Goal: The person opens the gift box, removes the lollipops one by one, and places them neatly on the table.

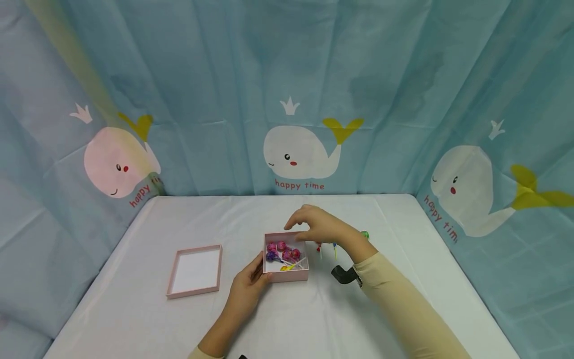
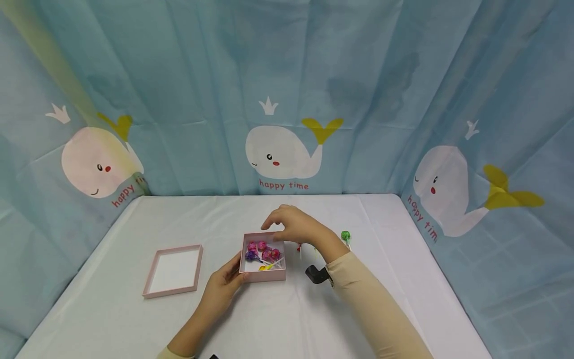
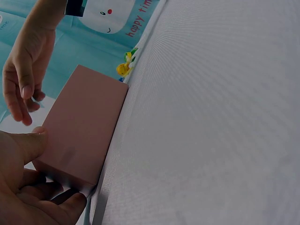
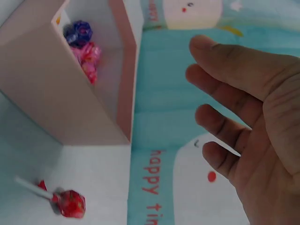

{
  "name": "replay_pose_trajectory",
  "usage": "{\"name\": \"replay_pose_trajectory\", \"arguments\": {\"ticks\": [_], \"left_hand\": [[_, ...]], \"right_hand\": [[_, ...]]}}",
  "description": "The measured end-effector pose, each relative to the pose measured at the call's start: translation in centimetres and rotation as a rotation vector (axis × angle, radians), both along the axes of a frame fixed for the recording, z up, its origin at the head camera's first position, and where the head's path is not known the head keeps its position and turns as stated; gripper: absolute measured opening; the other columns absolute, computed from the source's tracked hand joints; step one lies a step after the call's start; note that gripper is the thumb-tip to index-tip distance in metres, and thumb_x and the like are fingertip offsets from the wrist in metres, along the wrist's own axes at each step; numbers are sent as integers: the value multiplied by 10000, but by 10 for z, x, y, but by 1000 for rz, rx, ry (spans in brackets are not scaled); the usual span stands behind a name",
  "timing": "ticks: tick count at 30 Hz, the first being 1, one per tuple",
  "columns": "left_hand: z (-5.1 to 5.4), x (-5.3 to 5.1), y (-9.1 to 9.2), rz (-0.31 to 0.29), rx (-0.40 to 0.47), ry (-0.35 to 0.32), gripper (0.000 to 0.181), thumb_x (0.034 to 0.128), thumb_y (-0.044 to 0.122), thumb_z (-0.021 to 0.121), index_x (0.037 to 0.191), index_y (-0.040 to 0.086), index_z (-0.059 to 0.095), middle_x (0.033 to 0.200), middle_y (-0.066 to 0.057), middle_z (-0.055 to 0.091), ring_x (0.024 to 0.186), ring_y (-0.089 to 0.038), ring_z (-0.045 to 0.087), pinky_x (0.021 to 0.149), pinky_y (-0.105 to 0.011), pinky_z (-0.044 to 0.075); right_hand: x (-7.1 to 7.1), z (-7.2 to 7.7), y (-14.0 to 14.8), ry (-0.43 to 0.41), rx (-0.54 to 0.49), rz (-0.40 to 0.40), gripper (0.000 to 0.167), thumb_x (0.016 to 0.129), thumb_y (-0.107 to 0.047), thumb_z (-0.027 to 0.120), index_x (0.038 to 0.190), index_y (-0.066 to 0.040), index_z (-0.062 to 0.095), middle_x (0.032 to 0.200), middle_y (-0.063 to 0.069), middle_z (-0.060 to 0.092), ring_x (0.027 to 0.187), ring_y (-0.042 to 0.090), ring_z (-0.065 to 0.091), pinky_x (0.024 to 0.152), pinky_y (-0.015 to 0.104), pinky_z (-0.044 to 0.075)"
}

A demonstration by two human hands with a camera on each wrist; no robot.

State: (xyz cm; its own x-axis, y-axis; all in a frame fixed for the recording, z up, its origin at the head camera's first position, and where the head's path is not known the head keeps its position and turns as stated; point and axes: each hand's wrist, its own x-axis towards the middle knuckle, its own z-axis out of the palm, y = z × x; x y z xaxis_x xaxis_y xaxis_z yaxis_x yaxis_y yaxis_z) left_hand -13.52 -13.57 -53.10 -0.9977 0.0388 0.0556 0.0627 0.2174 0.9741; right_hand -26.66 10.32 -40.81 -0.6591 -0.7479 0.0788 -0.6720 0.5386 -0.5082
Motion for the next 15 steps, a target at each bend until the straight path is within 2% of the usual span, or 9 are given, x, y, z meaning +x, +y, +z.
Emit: {"name": "replay_pose_trajectory", "arguments": {"ticks": [5, 8, 12, 15], "left_hand": [[-1, 0, -1, -4, -13, 6, 712, 955, 211, 744, 1564, 59, 408, 1604, -119, 415, 1441, -267, 458, 1111, -279, 441], [-2, -1, -1, -8, -11, 9, 718, 953, 219, 746, 1563, 54, 406, 1604, -122, 415, 1442, -266, 454, 1116, -284, 436], [-2, -1, -1, -15, 7, 13, 714, 954, 207, 743, 1563, 48, 404, 1603, -132, 413, 1448, -261, 442, 1122, -277, 425], [-2, -1, -2, -21, 24, 18, 708, 957, 195, 740, 1562, 45, 404, 1603, -142, 411, 1445, -266, 443, 1124, -276, 423]], "right_hand": [[0, -7, -16, -86, 37, 59, 288, 884, -202, 830, 1167, -206, 778, 1166, -117, 705, 1138, 172, 603, 1008, 396, 546], [1, -13, -23, -129, 60, 103, 291, 871, -181, 839, 1156, -191, 784, 1168, -53, 718, 1126, 223, 608, 997, 397, 545], [3, -24, -31, -187, 98, 142, 297, 858, -148, 842, 1149, -153, 786, 1144, 46, 727, 1087, 283, 618, 922, 320, 548], [4, -32, -36, -213, 117, 162, 291, 856, -150, 847, 1141, -158, 789, 1097, 54, 724, 1038, 251, 643, 854, 240, 553]]}}
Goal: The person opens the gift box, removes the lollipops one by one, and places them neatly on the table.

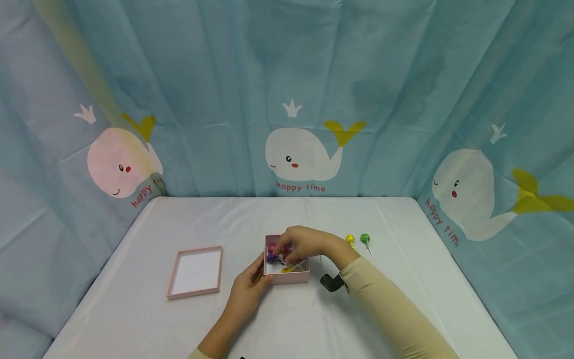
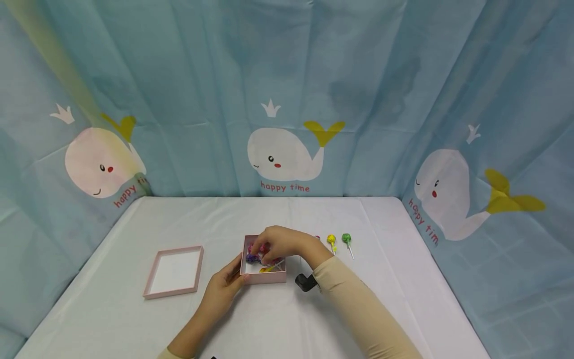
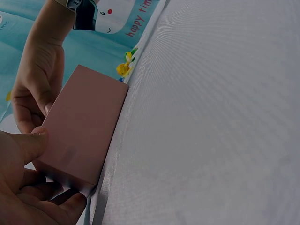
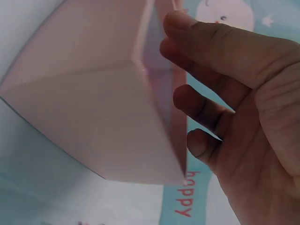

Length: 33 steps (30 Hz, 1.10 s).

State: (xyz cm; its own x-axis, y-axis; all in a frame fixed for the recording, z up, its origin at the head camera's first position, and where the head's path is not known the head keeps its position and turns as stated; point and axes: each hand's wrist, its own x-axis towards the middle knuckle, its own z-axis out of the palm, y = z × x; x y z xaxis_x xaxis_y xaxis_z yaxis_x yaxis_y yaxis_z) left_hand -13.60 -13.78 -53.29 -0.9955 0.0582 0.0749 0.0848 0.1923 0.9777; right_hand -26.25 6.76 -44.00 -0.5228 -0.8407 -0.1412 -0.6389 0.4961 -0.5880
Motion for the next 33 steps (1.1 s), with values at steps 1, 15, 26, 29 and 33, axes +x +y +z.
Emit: {"name": "replay_pose_trajectory", "arguments": {"ticks": [1, 15, 26, 29, 33], "left_hand": [[0, 0, 0, -2, 2, -1, 707, 958, 198, 739, 1562, 46, 404, 1603, -143, 411, 1444, -267, 444, 1123, -274, 423], [1, 2, -2, -37, 1, 41, 739, 958, 256, 736, 1565, 27, 383, 1606, -157, 396, 1450, -263, 428, 1133, -269, 408], [3, 2, -4, -10, -36, 25, 730, 954, 251, 740, 1566, 52, 394, 1599, -140, 408, 1435, -285, 451, 1123, -259, 420], [3, 2, -3, -12, -31, 22, 737, 951, 248, 743, 1565, 44, 391, 1600, -145, 403, 1438, -287, 445, 1126, -265, 419], [2, 2, -2, -22, -31, 21, 735, 956, 264, 733, 1564, 37, 389, 1602, -148, 397, 1445, -290, 434, 1130, -272, 415]], "right_hand": [[0, -3, -1, -9, 0, 7, 293, 854, -149, 850, 1140, -155, 789, 1090, 58, 721, 1022, 236, 651, 837, 219, 554], [5, -34, -14, 89, 34, 95, 211, 903, -214, 815, 1111, -245, 805, 939, -140, 707, 883, 180, 604, 685, 148, 485], [6, -38, -18, 206, 66, 103, 139, 914, -303, 802, 1049, -336, 806, 831, -205, 639, 818, 107, 550, 645, 139, 454], [5, -34, -16, 174, 78, 121, 173, 925, -265, 793, 1094, -298, 803, 897, -156, 678, 854, 137, 571, 676, 140, 466], [2, -28, -12, 110, 116, 128, 251, 909, -178, 801, 1148, -256, 791, 973, -75, 703, 873, 116, 578, 704, 146, 493]]}}
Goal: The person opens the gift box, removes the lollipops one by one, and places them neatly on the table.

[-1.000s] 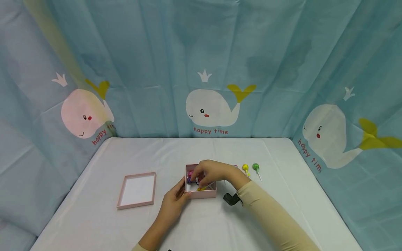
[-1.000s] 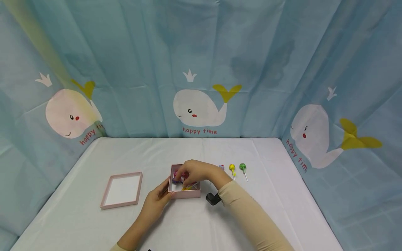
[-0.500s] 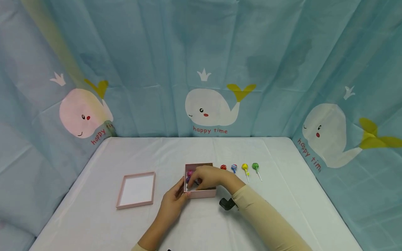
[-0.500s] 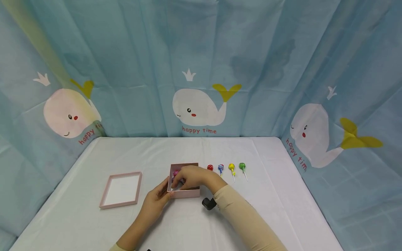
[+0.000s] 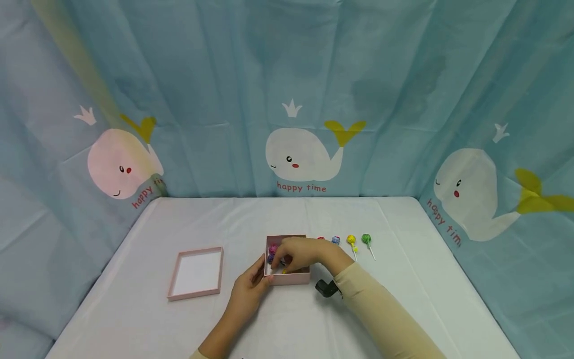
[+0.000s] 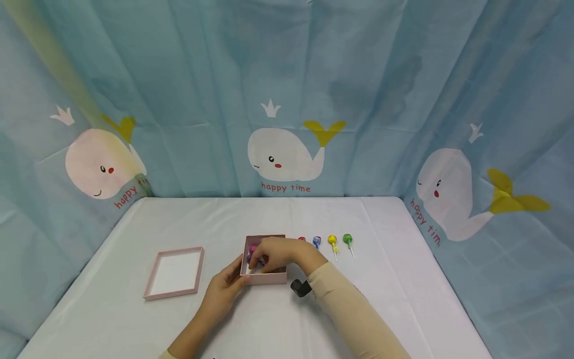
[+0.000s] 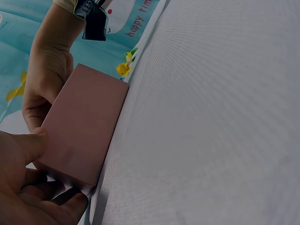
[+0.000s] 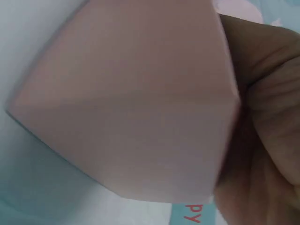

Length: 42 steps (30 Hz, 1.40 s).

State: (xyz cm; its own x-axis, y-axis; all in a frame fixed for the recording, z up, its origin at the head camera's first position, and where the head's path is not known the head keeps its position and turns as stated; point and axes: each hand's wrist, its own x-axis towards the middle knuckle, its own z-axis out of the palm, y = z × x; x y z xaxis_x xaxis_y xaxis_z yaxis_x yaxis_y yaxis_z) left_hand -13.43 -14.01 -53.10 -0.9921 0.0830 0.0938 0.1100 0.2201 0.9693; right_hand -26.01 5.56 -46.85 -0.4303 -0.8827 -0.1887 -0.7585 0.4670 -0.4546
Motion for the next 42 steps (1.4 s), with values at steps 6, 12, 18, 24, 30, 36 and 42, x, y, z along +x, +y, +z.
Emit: {"name": "replay_pose_trajectory", "arguments": {"ticks": [6, 12, 18, 24, 30, 36, 42], "left_hand": [[-2, 1, 1, 9, -12, 2, 696, 963, 235, 726, 1555, 48, 413, 1593, -134, 416, 1439, -293, 447, 1135, -291, 418], [-1, 0, 3, 23, -1, 1, 675, 962, 183, 727, 1549, 44, 425, 1585, -141, 429, 1436, -295, 455, 1130, -302, 427], [0, 0, 2, 18, -11, 0, 693, 956, 219, 737, 1550, 48, 425, 1584, -137, 432, 1433, -295, 458, 1123, -291, 431], [0, 0, 3, 27, -16, -2, 696, 955, 245, 744, 1543, 38, 435, 1574, -140, 445, 1432, -272, 454, 1116, -283, 431], [0, 0, 4, 32, -10, -1, 699, 952, 266, 749, 1539, 39, 445, 1573, -133, 451, 1431, -267, 456, 1115, -286, 434], [0, 0, 4, 39, -9, -4, 691, 953, 265, 750, 1537, 47, 452, 1569, -123, 462, 1425, -268, 469, 1110, -302, 442], [0, 0, 5, 49, -29, -12, 655, 969, 227, 732, 1537, 55, 455, 1575, -115, 456, 1430, -274, 465, 1115, -309, 438]], "right_hand": [[-2, 0, 0, -15, 62, 11, 218, 896, -115, 796, 1058, -260, 802, 951, -128, 684, 863, 34, 579, 728, 132, 528], [-4, -2, -3, -22, 59, -4, 140, 903, -140, 805, 948, -273, 805, 901, -188, 665, 834, 4, 577, 738, 134, 534], [-3, -3, 1, -19, -13, -57, 116, 899, -188, 817, 986, -263, 800, 933, -145, 642, 884, 36, 558, 734, 151, 534], [-3, -2, 5, -48, -149, -102, 129, 894, -257, 828, 1013, -282, 787, 986, -111, 664, 959, 123, 590, 779, 168, 536], [-1, 1, 10, 14, -320, -144, 169, 872, -273, 849, 1027, -265, 782, 996, -61, 695, 986, 209, 603, 817, 272, 560], [9, 8, 15, 85, -476, -195, 187, 869, -210, 843, 1048, -216, 789, 1055, -147, 709, 1034, 117, 594, 902, 284, 561], [23, 15, 29, 160, -585, -272, 186, 893, -225, 819, 1075, -196, 788, 1089, -150, 719, 1065, 57, 559, 929, 298, 549]]}}
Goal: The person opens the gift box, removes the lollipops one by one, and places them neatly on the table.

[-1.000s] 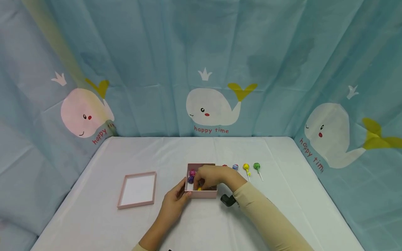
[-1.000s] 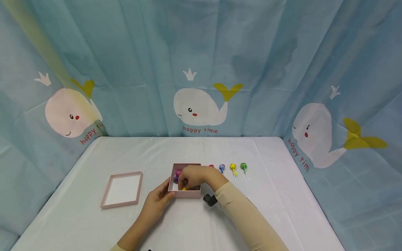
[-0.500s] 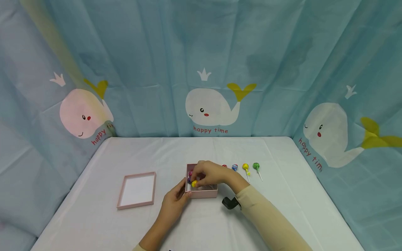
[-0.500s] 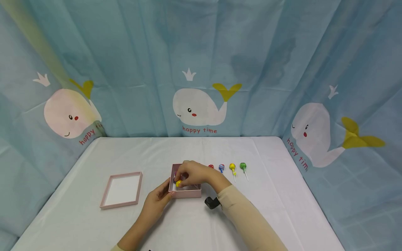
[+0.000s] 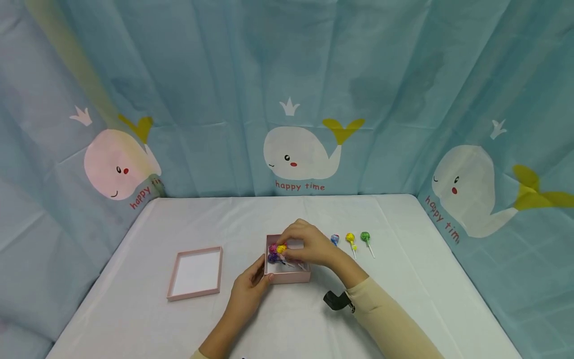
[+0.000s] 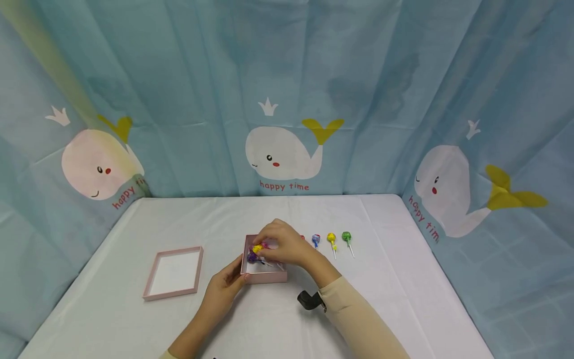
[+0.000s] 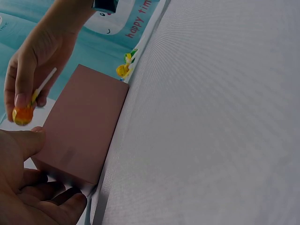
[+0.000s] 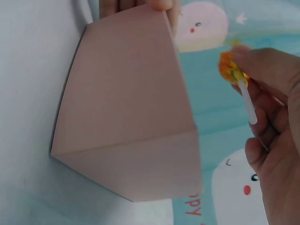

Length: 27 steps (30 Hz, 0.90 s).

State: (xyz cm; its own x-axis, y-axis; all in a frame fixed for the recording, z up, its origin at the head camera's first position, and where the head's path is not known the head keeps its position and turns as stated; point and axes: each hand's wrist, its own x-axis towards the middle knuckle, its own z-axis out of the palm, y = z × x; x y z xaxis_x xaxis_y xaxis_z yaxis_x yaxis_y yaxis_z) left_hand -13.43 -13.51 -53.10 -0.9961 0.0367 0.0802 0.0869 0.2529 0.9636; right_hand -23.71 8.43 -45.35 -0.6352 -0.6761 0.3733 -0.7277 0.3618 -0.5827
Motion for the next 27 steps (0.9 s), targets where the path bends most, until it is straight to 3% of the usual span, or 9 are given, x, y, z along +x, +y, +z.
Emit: {"name": "replay_pose_trajectory", "arguments": {"ticks": [10, 15, 19, 27], "left_hand": [[-1, 1, 0, 4, 10, 9, 662, 964, 246, 734, 1541, 80, 455, 1585, -94, 445, 1438, -266, 458, 1123, -299, 430], [0, 0, -1, -2, 20, 20, 682, 957, 276, 739, 1541, 74, 451, 1585, -97, 441, 1437, -266, 458, 1125, -288, 426], [0, 0, -1, 1, 11, 13, 683, 954, 271, 742, 1541, 77, 452, 1586, -99, 440, 1434, -269, 460, 1126, -285, 424], [-1, 0, -1, 5, 11, 0, 679, 954, 249, 743, 1542, 78, 450, 1584, -102, 442, 1434, -273, 462, 1130, -271, 418]], "right_hand": [[18, 3, 36, 14, -126, -200, 197, 882, -220, 839, 1072, -212, 787, 1077, -191, 699, 1056, 64, 562, 847, 326, 564], [23, 2, 47, -5, -209, -231, 203, 881, -241, 842, 1073, -205, 786, 1104, -153, 704, 1052, 97, 570, 830, 286, 553], [22, 1, 53, 30, -257, -244, 215, 882, -242, 840, 1084, -201, 781, 1116, -88, 719, 1044, 137, 579, 809, 279, 540], [16, 7, 73, 73, -312, -309, 235, 861, -132, 850, 1083, -173, 782, 1116, -27, 740, 1030, 147, 576, 824, 245, 502]]}}
